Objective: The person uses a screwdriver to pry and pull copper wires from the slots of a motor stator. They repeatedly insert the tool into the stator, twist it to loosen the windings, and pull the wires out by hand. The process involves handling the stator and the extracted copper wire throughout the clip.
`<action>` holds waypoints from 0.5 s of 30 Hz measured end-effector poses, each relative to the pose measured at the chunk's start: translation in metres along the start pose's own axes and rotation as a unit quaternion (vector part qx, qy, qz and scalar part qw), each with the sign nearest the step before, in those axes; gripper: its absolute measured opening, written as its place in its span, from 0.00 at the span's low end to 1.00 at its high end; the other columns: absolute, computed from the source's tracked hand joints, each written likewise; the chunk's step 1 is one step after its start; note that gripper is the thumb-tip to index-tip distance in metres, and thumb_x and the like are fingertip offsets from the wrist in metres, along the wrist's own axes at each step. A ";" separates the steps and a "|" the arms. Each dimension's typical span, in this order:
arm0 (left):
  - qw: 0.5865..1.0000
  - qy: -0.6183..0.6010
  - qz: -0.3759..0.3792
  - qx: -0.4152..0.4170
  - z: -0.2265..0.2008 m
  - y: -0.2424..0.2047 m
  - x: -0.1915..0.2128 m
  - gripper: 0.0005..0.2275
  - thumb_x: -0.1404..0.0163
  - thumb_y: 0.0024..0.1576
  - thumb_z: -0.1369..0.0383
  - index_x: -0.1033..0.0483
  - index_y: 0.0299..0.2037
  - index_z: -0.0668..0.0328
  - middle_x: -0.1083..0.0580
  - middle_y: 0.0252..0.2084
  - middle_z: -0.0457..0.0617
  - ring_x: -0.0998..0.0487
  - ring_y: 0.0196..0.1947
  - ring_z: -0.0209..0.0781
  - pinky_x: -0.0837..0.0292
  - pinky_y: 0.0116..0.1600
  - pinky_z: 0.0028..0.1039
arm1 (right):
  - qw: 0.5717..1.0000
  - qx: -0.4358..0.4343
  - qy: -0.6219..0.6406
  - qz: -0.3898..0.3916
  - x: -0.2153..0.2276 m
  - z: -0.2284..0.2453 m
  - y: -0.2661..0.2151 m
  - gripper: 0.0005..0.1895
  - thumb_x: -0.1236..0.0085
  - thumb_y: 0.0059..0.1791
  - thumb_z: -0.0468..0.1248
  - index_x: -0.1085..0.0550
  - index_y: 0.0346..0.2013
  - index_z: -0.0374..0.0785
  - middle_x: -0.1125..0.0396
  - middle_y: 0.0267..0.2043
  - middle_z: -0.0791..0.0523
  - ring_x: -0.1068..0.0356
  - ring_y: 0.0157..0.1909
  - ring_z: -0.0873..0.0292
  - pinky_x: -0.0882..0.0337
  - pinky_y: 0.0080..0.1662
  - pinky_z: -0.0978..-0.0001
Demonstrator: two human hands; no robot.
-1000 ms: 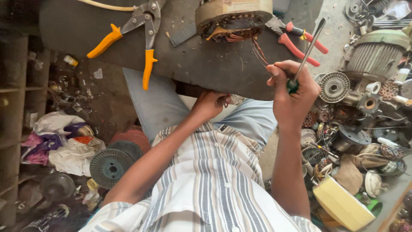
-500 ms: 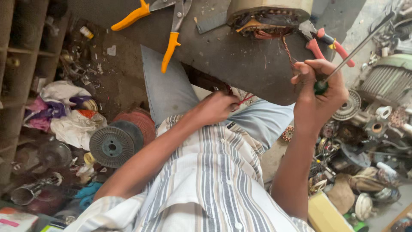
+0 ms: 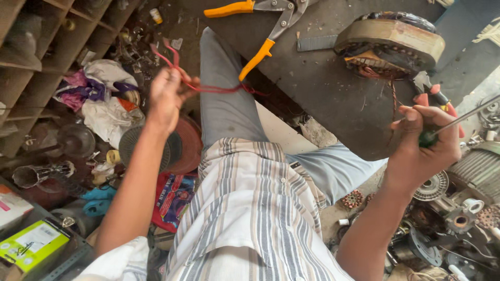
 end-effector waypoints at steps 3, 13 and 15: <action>0.991 -0.089 -0.090 -0.051 -0.027 0.031 0.043 0.08 0.60 0.72 0.63 0.32 0.43 0.56 0.26 0.40 0.48 0.19 0.43 0.43 0.18 0.51 0.39 | 0.994 -0.092 0.042 -0.040 0.001 -0.005 -0.002 0.06 0.39 0.55 0.32 0.28 0.41 0.34 0.26 0.36 0.55 0.30 0.31 0.68 0.31 0.43 0.75; 0.932 -0.015 -0.340 -0.124 -0.149 0.102 0.181 0.08 0.60 0.70 0.66 0.29 0.44 0.59 0.24 0.40 0.51 0.18 0.40 0.45 0.17 0.50 0.39 | 0.999 -0.038 0.017 -0.015 0.019 -0.005 -0.006 0.06 0.39 0.62 0.28 0.28 0.48 0.27 0.25 0.48 0.48 0.25 0.40 0.64 0.26 0.44 0.78; 0.925 0.055 -0.362 -0.106 -0.151 0.091 0.195 0.07 0.59 0.70 0.67 0.29 0.45 0.59 0.24 0.40 0.51 0.18 0.40 0.45 0.17 0.50 0.39 | 1.000 -0.019 -0.022 -0.009 0.019 -0.006 -0.005 0.07 0.39 0.63 0.28 0.29 0.49 0.26 0.26 0.44 0.47 0.29 0.35 0.64 0.27 0.47 0.78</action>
Point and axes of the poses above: each hand's wrist, its own y-axis towards the middle knuckle, its own x-axis out of the back of the hand, z = x × y, the point moved 3 cm from there along y, towards the middle knuckle
